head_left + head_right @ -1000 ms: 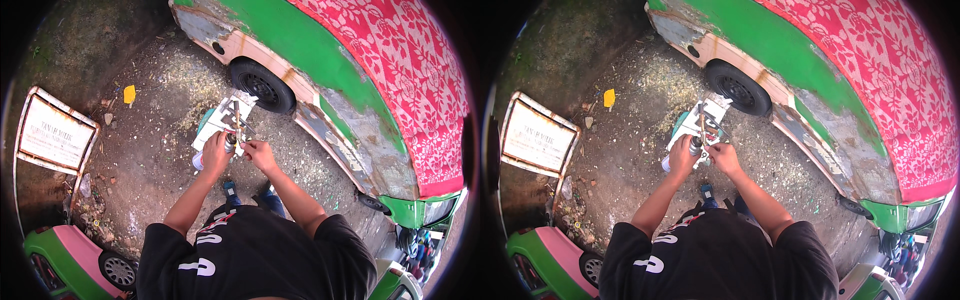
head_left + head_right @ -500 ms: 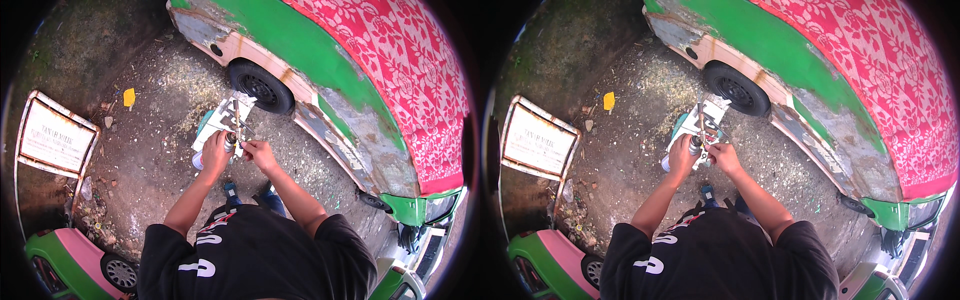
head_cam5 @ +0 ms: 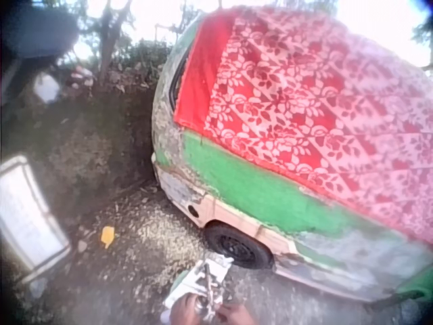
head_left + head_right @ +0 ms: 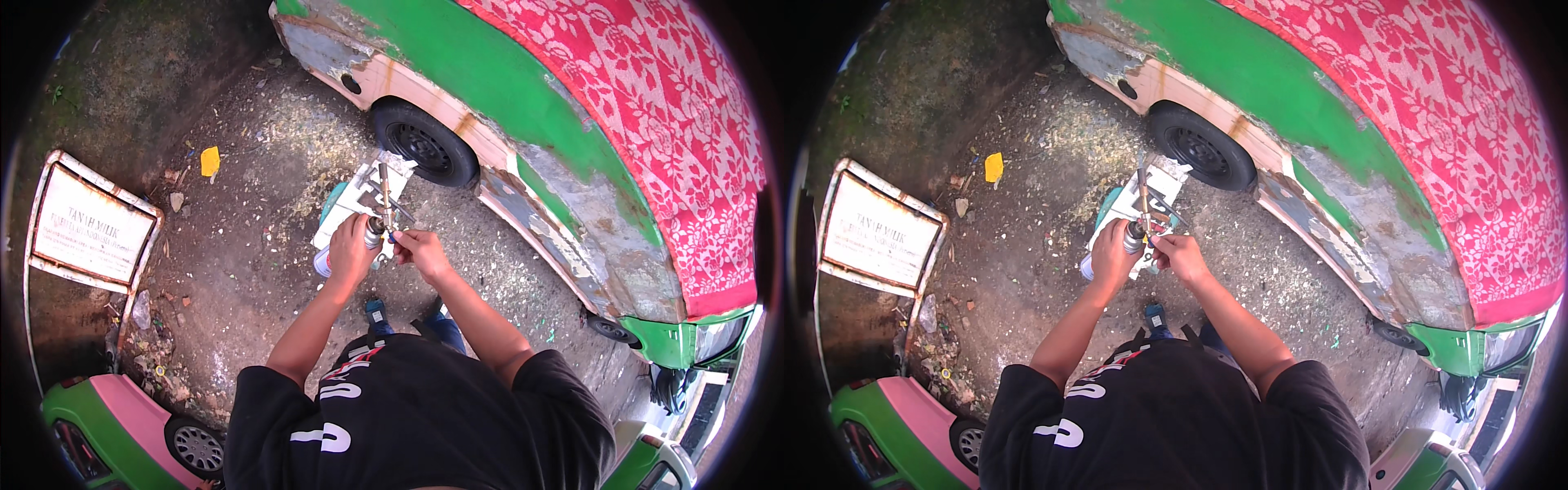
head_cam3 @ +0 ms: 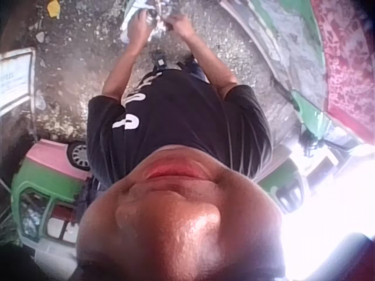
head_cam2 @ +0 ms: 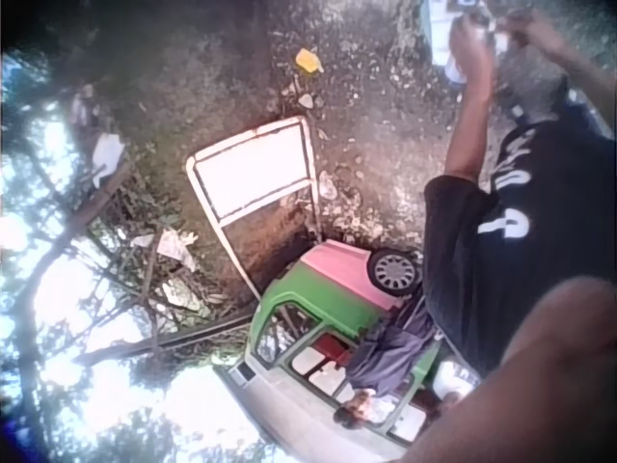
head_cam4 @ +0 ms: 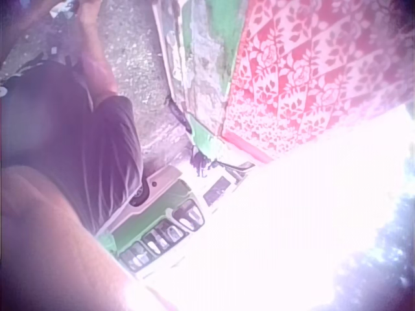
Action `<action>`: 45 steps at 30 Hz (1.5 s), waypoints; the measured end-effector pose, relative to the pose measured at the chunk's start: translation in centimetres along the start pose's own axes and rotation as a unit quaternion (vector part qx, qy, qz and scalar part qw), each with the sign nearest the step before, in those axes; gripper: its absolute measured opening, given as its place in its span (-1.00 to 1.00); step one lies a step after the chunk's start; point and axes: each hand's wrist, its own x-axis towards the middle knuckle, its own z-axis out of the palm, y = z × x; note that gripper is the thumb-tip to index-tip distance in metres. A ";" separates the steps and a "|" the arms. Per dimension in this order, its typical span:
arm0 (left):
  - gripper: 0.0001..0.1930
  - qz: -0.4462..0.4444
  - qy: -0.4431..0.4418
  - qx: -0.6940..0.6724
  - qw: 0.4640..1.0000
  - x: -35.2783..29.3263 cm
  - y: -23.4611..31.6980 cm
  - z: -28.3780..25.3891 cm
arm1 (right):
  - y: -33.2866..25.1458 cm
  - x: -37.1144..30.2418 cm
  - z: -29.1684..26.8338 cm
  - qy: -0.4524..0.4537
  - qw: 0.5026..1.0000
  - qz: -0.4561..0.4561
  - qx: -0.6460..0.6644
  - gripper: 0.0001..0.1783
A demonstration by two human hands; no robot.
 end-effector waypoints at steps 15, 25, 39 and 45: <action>-0.28 -0.004 -0.021 -0.009 1.000 0.2 -0.2 0.6 | -0.2 -0.1 -0.5 -0.017 0.999 0.012 0.036 -0.64; -0.30 0.008 -0.009 -0.006 1.000 0.7 0.4 0.2 | -0.1 0.2 -0.7 0.001 0.999 0.014 0.033 -0.65; -0.30 0.010 -0.014 -0.005 1.000 0.9 0.1 0.5 | -0.3 0.3 -0.2 0.040 0.999 -0.008 0.029 -0.62; -0.31 0.009 -0.015 0.001 1.000 0.9 0.0 0.8 | 0.1 0.8 -0.6 0.032 0.999 0.002 0.020 -0.69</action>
